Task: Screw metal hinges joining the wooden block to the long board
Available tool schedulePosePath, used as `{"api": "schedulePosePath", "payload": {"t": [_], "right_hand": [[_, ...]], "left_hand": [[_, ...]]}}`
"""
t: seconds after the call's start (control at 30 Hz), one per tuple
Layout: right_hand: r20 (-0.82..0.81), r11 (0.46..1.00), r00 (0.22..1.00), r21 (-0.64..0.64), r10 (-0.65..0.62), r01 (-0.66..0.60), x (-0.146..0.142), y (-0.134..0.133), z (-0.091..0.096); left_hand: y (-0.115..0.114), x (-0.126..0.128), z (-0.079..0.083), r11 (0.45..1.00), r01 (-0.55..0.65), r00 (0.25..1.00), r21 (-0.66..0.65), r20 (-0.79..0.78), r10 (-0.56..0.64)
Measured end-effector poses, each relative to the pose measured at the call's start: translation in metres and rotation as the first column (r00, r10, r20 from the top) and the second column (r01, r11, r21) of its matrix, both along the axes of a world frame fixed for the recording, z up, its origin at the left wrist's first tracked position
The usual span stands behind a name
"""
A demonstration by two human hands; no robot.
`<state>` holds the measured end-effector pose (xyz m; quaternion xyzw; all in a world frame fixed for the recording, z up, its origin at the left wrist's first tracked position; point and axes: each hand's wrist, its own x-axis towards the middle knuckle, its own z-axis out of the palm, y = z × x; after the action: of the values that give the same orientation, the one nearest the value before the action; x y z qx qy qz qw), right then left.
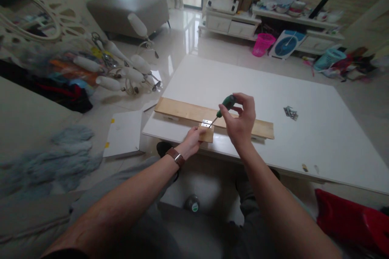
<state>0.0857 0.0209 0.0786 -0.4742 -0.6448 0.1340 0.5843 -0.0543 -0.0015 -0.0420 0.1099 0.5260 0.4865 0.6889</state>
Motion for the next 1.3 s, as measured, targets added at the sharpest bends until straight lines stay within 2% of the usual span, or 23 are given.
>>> {"api": "schedulePosePath", "payload": {"t": [0.27, 0.43, 0.57, 0.7, 1.03, 1.3], "right_hand": [[-0.040, 1.000, 0.999, 0.001, 0.027, -0.027, -0.0009, 0.0004, -0.0013], [-0.033, 1.000, 0.999, -0.016, 0.000, -0.001, -0.0011, 0.0012, -0.0018], [-0.073, 0.999, 0.997, -0.013, 0.034, -0.035, -0.0011, 0.0015, -0.0040], [-0.007, 1.000, 1.000, -0.013, 0.009, -0.009, -0.0006, 0.0012, -0.0037], [-0.033, 0.999, 0.999, -0.026, 0.032, -0.032, -0.0022, 0.0014, -0.0041], [-0.072, 1.000, 0.997, 0.004, 0.029, -0.029, -0.0010, 0.0034, -0.0074]], "left_hand": [[0.0000, -0.0021, -0.0048, 1.000, 0.007, 1.000, 0.026, 0.021, -0.008], [-0.0001, -0.0027, -0.0048, 1.000, 0.000, 0.999, 0.016, 0.040, -0.001], [0.0010, -0.0033, -0.0065, 1.000, 0.008, 0.999, 0.025, 0.038, -0.009], [0.0014, -0.0042, -0.0075, 0.999, 0.025, 0.999, 0.032, 0.034, -0.026], [0.0005, -0.0041, -0.0048, 0.998, 0.035, 0.999, 0.060, 0.034, -0.037], [0.0008, -0.0025, -0.0007, 1.000, -0.001, 0.999, 0.024, 0.042, 0.000]]}}
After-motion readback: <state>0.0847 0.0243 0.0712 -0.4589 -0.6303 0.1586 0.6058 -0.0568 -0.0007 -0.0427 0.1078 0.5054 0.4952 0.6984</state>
